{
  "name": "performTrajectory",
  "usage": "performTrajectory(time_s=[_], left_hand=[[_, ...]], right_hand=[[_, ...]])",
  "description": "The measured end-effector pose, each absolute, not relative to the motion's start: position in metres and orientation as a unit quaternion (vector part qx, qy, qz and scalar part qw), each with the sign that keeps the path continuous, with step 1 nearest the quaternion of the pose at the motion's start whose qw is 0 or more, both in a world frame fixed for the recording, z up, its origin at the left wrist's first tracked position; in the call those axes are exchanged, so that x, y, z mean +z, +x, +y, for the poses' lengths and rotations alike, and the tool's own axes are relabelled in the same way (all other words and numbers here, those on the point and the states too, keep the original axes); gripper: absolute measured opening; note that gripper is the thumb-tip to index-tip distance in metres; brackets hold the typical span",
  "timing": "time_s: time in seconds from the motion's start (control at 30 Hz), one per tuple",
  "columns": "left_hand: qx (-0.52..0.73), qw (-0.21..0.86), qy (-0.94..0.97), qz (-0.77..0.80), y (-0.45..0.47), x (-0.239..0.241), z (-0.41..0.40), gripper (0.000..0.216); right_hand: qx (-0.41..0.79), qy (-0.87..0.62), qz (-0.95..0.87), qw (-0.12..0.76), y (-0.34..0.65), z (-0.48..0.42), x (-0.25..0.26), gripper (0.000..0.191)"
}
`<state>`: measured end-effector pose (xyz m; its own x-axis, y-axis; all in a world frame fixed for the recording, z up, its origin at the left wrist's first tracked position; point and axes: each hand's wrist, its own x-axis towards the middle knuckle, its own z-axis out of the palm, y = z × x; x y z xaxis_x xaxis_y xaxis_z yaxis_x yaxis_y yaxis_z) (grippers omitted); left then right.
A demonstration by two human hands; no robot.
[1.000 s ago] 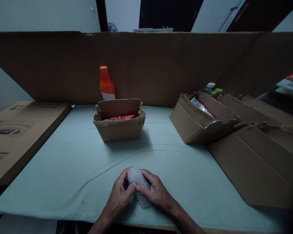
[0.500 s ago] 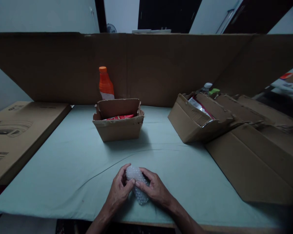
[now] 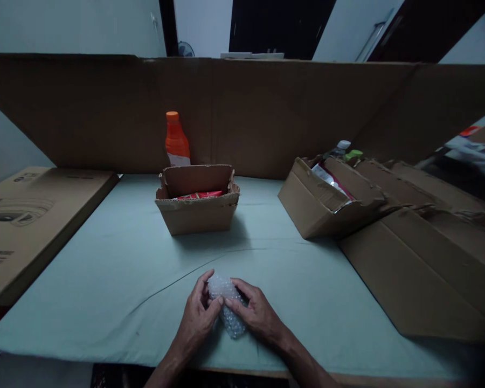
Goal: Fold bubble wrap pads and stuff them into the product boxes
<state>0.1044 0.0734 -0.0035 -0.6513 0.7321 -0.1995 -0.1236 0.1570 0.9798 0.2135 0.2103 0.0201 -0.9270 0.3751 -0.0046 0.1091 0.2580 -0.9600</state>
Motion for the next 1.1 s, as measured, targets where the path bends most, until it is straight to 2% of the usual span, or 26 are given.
performTrajectory(time_s=[0.37,0.53,0.7,0.83,0.93,1.0,1.1], left_hand=[[0.608,0.357,0.227,0.672,0.102,-0.002,0.068,0.062],[0.608,0.361,0.219,0.672,0.103,-0.001,0.064,0.057],[0.594,0.345,0.217,0.693,0.097,-0.007,0.057,0.063],[0.57,0.196,0.287,0.744,0.077,0.005,0.059,0.055],[0.495,0.005,0.395,0.774,0.053,0.036,0.071,0.048],[0.438,-0.133,0.466,0.757,0.035,0.061,0.083,0.05],[0.368,-0.261,0.511,0.732,0.007,0.09,0.105,0.055]], right_hand=[[0.571,-0.155,-0.8,0.099,0.214,0.21,0.019,0.027],[0.537,-0.163,-0.826,0.061,0.22,0.208,0.025,0.034],[0.531,-0.13,-0.836,0.048,0.22,0.214,0.033,0.033],[0.556,-0.138,-0.816,0.078,0.216,0.231,0.038,0.034],[0.579,-0.16,-0.794,0.097,0.212,0.24,0.036,0.035],[0.586,-0.173,-0.785,0.102,0.209,0.241,0.031,0.033],[0.586,-0.188,-0.782,0.101,0.207,0.241,0.021,0.027]])
